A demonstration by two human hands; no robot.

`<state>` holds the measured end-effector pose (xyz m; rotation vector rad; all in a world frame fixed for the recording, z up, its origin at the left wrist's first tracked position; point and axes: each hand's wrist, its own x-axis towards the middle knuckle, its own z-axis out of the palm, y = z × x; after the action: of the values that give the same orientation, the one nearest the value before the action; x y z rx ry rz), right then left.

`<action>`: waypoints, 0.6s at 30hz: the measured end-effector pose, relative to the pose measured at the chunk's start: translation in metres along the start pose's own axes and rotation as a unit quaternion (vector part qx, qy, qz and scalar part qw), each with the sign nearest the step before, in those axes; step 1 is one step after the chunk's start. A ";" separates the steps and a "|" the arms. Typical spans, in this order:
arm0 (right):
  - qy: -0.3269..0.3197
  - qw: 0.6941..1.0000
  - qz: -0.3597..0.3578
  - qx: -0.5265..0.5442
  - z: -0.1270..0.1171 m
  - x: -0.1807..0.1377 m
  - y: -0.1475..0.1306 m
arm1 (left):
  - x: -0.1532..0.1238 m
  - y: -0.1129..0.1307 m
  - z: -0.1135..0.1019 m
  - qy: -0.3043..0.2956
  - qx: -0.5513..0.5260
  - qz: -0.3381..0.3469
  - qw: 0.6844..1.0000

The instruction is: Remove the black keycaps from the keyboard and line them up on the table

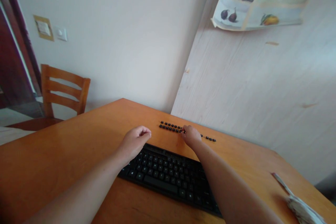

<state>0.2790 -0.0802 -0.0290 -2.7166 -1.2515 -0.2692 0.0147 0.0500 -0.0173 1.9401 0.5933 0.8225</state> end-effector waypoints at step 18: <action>-0.026 0.999 -0.013 -0.032 0.005 0.005 -0.004 | 0.000 -0.002 0.000 -0.013 0.008 0.010 1.000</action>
<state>0.2798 -0.0731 -0.0324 -2.7797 -1.3146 -0.2456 0.0142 0.0509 -0.0193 1.9707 0.5676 0.8047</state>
